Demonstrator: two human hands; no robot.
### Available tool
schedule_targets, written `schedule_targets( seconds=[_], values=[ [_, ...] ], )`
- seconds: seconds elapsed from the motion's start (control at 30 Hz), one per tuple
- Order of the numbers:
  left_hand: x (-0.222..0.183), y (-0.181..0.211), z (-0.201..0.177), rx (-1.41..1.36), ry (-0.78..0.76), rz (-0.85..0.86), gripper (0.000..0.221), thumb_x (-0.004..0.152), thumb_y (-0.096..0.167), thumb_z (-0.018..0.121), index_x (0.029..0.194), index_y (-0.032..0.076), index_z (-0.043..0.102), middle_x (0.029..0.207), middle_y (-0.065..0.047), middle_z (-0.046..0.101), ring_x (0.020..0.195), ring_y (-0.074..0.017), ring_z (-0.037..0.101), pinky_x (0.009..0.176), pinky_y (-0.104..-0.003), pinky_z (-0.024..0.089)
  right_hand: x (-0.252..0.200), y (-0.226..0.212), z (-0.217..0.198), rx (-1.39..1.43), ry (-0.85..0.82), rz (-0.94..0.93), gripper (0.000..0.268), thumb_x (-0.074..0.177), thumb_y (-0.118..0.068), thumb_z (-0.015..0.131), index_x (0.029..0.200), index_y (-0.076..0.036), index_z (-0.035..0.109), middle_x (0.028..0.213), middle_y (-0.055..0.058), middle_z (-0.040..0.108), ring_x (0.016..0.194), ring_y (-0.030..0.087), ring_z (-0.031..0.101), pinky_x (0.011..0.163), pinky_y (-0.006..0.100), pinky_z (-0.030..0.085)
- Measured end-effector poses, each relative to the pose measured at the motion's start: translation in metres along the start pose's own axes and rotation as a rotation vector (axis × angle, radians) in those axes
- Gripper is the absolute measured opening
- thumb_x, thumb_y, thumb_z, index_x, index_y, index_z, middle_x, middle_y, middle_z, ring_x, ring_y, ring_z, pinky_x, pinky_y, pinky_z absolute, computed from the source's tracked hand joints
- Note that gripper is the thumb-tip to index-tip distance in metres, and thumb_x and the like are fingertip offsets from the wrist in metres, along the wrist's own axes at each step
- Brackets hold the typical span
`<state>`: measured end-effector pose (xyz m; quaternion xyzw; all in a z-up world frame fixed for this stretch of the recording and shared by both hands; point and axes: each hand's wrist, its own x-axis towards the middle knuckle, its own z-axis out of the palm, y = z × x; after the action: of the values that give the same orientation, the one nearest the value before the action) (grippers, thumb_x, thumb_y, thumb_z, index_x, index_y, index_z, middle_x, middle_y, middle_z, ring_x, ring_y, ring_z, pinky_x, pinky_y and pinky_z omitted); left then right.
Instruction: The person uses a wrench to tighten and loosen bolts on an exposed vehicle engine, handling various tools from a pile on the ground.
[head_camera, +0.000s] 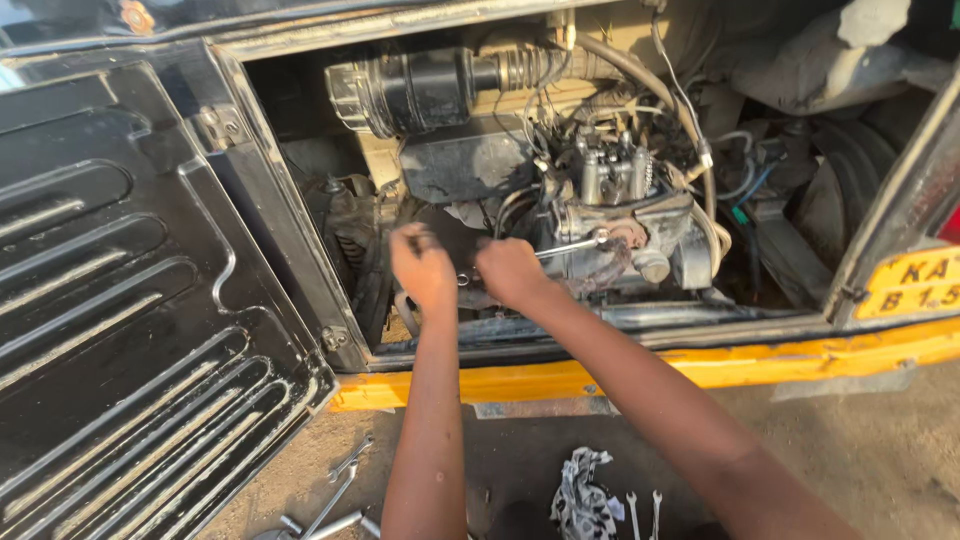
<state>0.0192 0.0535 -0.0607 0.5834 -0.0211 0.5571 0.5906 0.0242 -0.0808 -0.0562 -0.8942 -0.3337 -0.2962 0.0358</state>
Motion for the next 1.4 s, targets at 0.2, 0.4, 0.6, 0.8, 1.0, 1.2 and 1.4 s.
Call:
schedule_targets(
  seconds=[0.2,0.4,0.6,0.8,1.0,1.2,1.4],
  values=[
    [-0.055,-0.035,-0.02,0.429,-0.449,0.164,0.026,0.098,0.02,0.051,0.102,0.005,0.072,0.095,-0.019,0.072,0.098,-0.0415,0.064,0.091,-0.054,0.038,-0.047,-0.008,-0.008,0.322,0.068,0.016,0.036,0.08,-0.016,0.07,0.112,-0.001,0.068,0.109,0.017,0.06,0.092,0.037,0.068,0.076,0.047,0.055],
    [-0.045,-0.055,-0.016,0.689,-0.47,0.172,0.046,0.103,0.035,0.051,0.085,0.004,0.079,0.087,-0.024,0.071,0.087,-0.0441,0.063,0.091,-0.052,0.042,-0.074,-0.018,-0.016,0.174,0.229,-0.112,0.05,0.089,-0.023,0.068,0.133,-0.001,0.056,0.11,0.016,0.057,0.1,0.04,0.066,0.086,0.05,0.053],
    [-0.043,-0.061,-0.012,0.793,-0.486,0.225,0.051,0.102,0.037,0.048,0.085,0.0,0.078,0.082,-0.027,0.07,0.083,-0.0458,0.064,0.09,-0.053,0.043,-0.057,-0.02,-0.016,0.373,0.091,0.103,0.043,0.088,-0.026,0.067,0.124,-0.004,0.056,0.112,0.024,0.065,0.092,0.045,0.066,0.08,0.052,0.055],
    [-0.046,-0.052,-0.012,0.777,-0.492,0.188,0.051,0.103,0.033,0.046,0.082,-0.001,0.077,0.08,-0.027,0.07,0.08,-0.0456,0.064,0.093,-0.052,0.043,-0.052,-0.013,-0.004,0.448,0.087,0.234,0.039,0.089,-0.02,0.061,0.123,-0.004,0.047,0.084,0.027,0.069,0.082,0.05,0.065,0.074,0.059,0.052],
    [-0.046,-0.041,-0.015,0.713,-0.465,0.222,0.048,0.102,0.029,0.047,0.076,-0.002,0.074,0.077,-0.025,0.07,0.078,-0.0421,0.066,0.094,-0.05,0.044,-0.047,-0.021,-0.007,0.451,0.143,0.291,0.025,0.089,-0.021,0.062,0.106,-0.004,0.056,0.084,0.026,0.07,0.082,0.049,0.066,0.075,0.058,0.052],
    [-0.047,-0.048,-0.011,0.688,-0.451,0.221,0.047,0.101,0.03,0.049,0.078,-0.001,0.075,0.076,-0.025,0.07,0.076,-0.0438,0.064,0.091,-0.051,0.044,-0.047,-0.022,-0.001,0.319,0.174,0.278,0.02,0.089,-0.023,0.062,0.093,-0.004,0.065,0.08,0.027,0.069,0.079,0.048,0.066,0.075,0.059,0.052],
    [-0.053,-0.068,-0.022,0.712,-0.467,0.293,0.052,0.104,0.035,0.049,0.078,-0.002,0.075,0.08,-0.027,0.07,0.077,-0.0492,0.063,0.084,-0.055,0.046,-0.047,-0.02,0.02,0.187,0.011,0.243,0.026,0.089,-0.025,0.06,0.081,-0.005,0.074,0.081,0.024,0.071,0.075,0.043,0.07,0.071,0.055,0.056]
  ],
)
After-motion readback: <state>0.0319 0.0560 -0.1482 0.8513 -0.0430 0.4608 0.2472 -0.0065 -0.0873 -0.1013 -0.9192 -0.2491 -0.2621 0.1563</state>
